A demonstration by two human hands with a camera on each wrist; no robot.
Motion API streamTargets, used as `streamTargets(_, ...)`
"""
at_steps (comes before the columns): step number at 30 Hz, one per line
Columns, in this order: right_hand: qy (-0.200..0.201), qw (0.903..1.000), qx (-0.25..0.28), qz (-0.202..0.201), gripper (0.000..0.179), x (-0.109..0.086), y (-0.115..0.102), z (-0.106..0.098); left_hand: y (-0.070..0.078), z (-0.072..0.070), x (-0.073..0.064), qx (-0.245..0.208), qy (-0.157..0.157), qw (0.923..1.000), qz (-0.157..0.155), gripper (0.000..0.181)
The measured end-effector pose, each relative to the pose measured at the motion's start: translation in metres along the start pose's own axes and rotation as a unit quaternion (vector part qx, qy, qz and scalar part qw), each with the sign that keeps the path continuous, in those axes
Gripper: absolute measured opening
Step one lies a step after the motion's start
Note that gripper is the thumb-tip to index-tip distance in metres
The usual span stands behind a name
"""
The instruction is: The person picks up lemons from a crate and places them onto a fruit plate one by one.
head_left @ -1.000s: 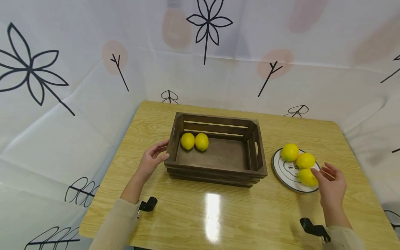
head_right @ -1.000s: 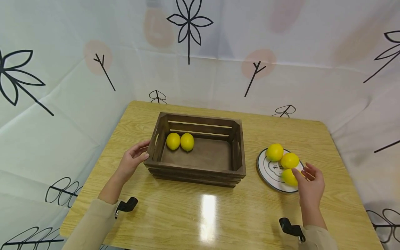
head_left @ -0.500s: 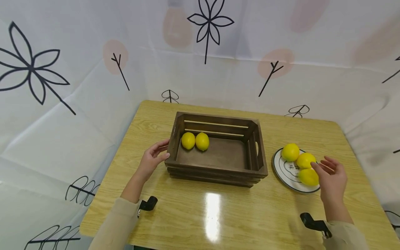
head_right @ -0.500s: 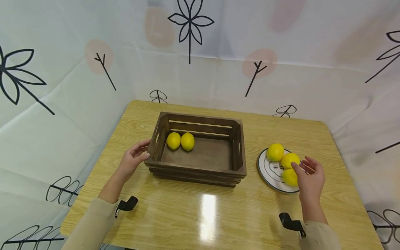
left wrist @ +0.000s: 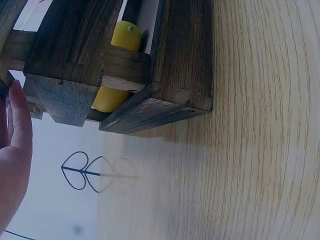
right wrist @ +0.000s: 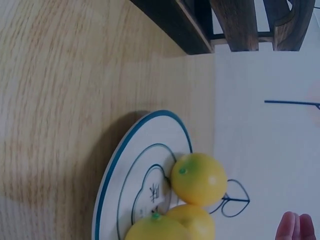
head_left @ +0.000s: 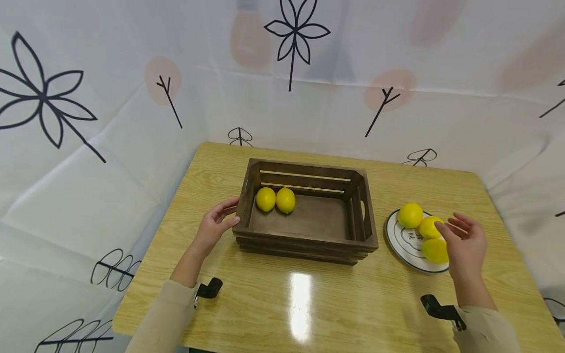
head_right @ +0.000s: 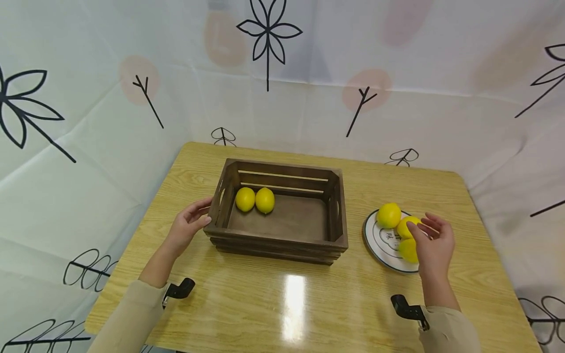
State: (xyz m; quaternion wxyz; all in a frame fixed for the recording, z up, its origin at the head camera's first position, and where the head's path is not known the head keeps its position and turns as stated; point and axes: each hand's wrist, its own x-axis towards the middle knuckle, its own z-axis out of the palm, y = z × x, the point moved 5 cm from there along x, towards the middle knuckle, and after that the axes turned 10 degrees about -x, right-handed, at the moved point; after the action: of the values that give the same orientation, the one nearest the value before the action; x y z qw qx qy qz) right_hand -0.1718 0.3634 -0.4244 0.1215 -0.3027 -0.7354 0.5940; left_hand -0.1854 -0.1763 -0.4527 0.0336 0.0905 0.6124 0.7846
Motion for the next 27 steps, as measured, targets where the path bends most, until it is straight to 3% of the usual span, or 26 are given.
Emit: streamTargets(27,-0.017,0.9986,0.014,-0.048,0.04,-0.002,-0.027,0.021,0.0,0.0,-0.001,-0.001,0.002,1.0,-0.002,0.049)
